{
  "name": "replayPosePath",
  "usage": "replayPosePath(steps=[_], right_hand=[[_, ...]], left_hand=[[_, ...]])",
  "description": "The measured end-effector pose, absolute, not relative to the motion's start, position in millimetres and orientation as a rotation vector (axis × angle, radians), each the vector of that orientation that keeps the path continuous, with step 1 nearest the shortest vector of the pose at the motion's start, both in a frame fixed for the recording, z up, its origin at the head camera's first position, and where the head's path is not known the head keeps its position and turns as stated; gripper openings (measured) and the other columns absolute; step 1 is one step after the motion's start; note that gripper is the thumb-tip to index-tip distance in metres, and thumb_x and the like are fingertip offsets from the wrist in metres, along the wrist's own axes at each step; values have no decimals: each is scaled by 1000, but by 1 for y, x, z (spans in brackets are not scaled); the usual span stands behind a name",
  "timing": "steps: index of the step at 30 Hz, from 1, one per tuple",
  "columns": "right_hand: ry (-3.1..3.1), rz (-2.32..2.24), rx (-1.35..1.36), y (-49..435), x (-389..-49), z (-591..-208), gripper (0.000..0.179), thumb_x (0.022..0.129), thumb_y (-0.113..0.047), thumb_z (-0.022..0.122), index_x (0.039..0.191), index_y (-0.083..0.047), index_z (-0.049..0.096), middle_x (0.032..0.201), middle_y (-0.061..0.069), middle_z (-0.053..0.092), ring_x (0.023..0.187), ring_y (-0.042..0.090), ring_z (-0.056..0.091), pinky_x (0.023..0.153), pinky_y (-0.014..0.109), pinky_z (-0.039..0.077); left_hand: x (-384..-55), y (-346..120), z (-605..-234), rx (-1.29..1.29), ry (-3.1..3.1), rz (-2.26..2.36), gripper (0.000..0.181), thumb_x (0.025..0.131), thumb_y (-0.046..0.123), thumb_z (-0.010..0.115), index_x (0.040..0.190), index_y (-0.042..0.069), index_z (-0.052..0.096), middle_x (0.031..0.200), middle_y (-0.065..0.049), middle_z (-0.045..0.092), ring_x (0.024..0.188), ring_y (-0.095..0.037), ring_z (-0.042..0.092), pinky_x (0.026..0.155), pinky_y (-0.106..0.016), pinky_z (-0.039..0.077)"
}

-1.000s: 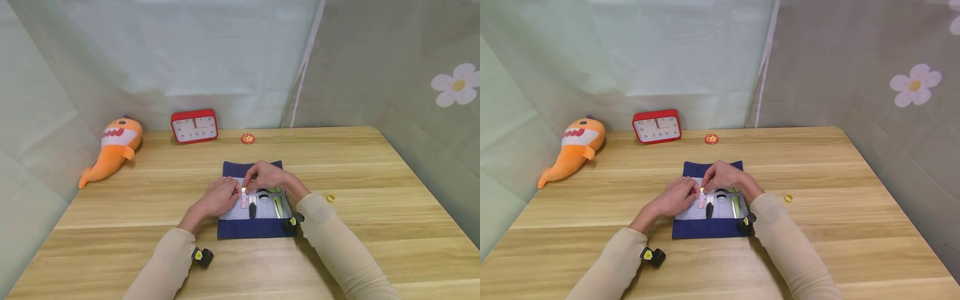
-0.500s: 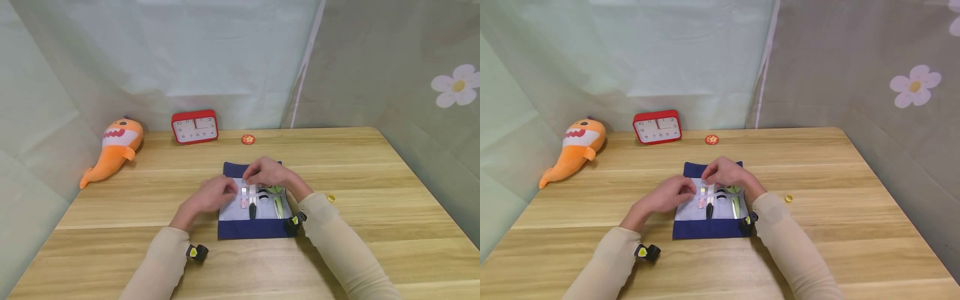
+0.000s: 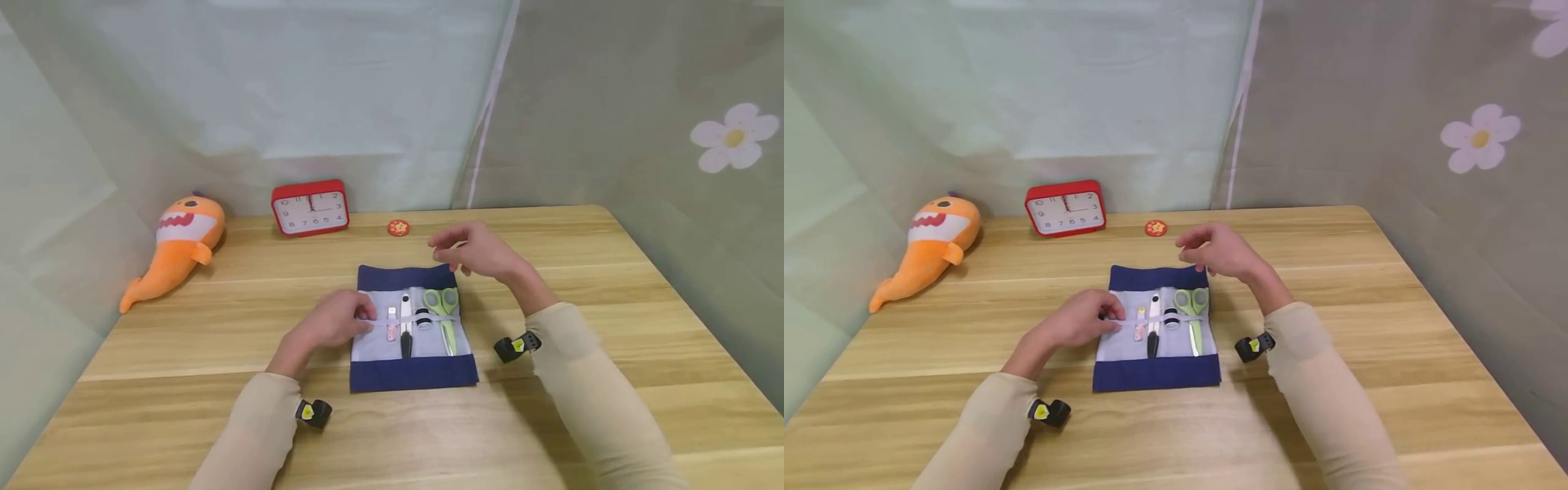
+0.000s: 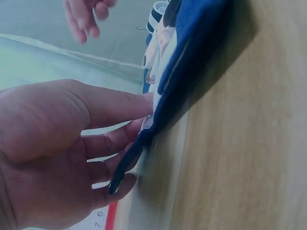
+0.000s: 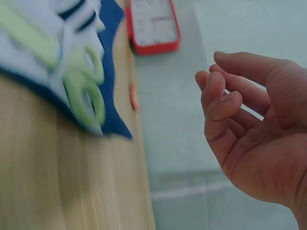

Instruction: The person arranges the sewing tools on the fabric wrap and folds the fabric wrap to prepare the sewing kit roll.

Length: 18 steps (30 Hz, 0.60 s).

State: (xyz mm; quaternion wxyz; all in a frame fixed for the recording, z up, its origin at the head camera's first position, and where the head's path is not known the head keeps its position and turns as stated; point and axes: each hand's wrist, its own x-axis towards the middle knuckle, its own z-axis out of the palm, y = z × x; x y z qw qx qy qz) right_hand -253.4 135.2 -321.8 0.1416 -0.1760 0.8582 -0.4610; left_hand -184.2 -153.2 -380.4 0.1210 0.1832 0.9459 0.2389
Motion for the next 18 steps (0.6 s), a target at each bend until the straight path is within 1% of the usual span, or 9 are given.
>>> replayPosePath(steps=[3,8,14,18], right_hand=[[2521,-1334,-479,159,-250,-316,29,100,-16,71,128,-6,72,110,13,69,76,27,63,58,29,49],[2591,-1294,-393,197,-241,-317,30,101,-17,71,129,-5,71,111,16,69,74,18,63,60,30,52],[2612,-1231,-324,233,-227,-325,34,101,-20,72,130,-3,70,110,18,69,75,24,63,62,34,54],[2575,-1195,-319,252,-218,-334,34,100,-17,71,130,0,69,99,15,68,73,21,60,63,35,53]], left_hand=[[-185,-155,-381,529,2734,733,5,94,7,76,97,9,73,92,-4,68,88,-20,59,88,-39,52],[-185,-157,-381,537,2753,719,6,93,8,78,96,8,73,92,-6,66,89,-21,57,86,-38,50],[-184,-158,-379,532,2776,686,8,92,11,80,95,8,73,93,-6,64,89,-21,56,84,-38,49],[-184,-159,-380,537,2784,683,9,92,13,80,93,8,73,92,-6,64,88,-21,56,84,-37,48]])
